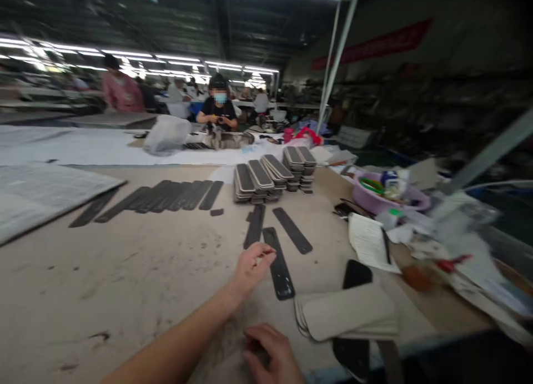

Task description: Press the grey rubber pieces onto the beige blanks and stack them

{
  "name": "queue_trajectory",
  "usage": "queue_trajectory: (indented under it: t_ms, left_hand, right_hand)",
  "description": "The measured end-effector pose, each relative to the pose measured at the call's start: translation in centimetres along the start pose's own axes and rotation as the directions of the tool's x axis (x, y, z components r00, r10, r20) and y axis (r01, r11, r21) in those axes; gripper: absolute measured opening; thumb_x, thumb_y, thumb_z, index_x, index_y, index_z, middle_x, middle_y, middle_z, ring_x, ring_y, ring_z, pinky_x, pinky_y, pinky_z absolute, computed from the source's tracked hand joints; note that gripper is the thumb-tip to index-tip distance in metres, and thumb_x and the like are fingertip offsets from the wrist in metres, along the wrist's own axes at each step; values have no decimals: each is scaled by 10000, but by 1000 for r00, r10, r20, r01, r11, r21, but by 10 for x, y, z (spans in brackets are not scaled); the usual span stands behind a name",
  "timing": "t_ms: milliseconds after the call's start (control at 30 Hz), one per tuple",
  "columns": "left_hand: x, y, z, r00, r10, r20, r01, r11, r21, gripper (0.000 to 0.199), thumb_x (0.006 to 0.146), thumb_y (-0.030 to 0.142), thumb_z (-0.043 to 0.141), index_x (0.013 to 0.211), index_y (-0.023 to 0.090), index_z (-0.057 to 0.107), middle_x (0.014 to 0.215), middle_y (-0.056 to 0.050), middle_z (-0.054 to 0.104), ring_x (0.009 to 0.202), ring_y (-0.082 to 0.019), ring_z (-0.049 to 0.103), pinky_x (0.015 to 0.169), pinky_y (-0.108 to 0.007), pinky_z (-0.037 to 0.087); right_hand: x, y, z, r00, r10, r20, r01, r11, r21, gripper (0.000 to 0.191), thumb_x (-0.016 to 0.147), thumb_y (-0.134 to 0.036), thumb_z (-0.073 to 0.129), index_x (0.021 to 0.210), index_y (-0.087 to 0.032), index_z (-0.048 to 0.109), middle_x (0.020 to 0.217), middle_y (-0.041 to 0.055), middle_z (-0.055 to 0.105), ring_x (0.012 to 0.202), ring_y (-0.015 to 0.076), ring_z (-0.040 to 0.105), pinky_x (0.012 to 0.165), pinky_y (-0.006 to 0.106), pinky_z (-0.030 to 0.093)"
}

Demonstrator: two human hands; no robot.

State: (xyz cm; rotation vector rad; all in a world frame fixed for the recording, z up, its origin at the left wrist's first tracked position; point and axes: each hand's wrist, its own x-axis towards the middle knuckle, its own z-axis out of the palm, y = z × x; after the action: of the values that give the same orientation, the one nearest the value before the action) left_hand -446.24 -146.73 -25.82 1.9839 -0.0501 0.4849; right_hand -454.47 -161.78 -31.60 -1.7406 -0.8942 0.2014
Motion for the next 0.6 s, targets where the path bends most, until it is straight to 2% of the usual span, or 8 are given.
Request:
queue_trajectory:
  t_ms: [67, 133, 200, 267, 333, 467, 600]
  left_hand:
    - [-24, 4, 8, 986, 44, 162, -59, 994, 92, 155, 825, 283, 539, 891, 187, 642, 913, -45, 639, 882, -169, 581, 830, -310, 457]
    - [-45, 9, 20, 942, 111, 318, -173, 970, 173, 195, 815, 302, 565, 959, 188, 632, 1005, -62, 626, 958, -188, 564, 887, -333, 440]
    - [-61, 17, 36, 877, 167, 451, -309, 914, 263, 303, 788, 343, 605, 1041, 176, 608, 1086, -88, 596, 1021, -218, 532, 919, -356, 423]
    - [-71, 25, 54, 815, 180, 551, -428, 828, 363, 393, 743, 369, 650, 1068, 158, 589, 1089, -108, 584, 1021, -247, 516, 906, -377, 421]
    - [-73, 32, 70, 778, 136, 613, -494, 736, 463, 397, 701, 383, 678, 1012, 150, 597, 1035, -115, 590, 971, -264, 522, 850, -388, 436]
    - [-72, 40, 94, 714, 30, 699, -572, 601, 559, 372, 701, 465, 651, 871, 134, 626, 903, -128, 614, 853, -268, 560, 740, -380, 459]
    - [-66, 39, 107, 667, 0, 745, -626, 542, 560, 344, 750, 454, 592, 738, 115, 648, 749, -131, 633, 723, -255, 598, 685, -370, 479]
  right_hand:
    - [-10, -12, -15, 998, 17, 59, -15, 999, -47, 341, 699, -154, 587, 1031, -215, 631, 852, 36, 653, 762, 145, 603, 685, 245, 503]
    - [-23, -29, -33, 998, 43, 49, -39, 996, -85, 344, 717, -129, 581, 1047, -218, 624, 912, 38, 650, 810, 142, 595, 727, 245, 489]
    - [-40, -41, -51, 997, 61, -52, -66, 993, -96, 253, 777, -144, 547, 1004, -219, 631, 919, 36, 646, 838, 137, 590, 755, 241, 481]
    - [-59, -42, -66, 977, 66, -204, -88, 991, -100, 177, 828, -174, 511, 939, -211, 643, 913, 43, 648, 860, 139, 595, 784, 244, 481]
    - [-78, -34, -77, 942, 57, -331, -99, 989, -111, 172, 849, -208, 503, 938, -206, 651, 931, 56, 656, 874, 147, 607, 801, 248, 487]
    - [-112, -10, -90, 877, 81, -474, -157, 980, -123, 190, 806, -276, 580, 955, -207, 676, 940, 63, 678, 844, 162, 636, 780, 230, 511]
    - [-129, 11, -95, 732, 290, -616, -283, 952, 112, 299, 726, -416, 644, 901, -179, 696, 888, 72, 702, 824, 195, 660, 743, 221, 535]
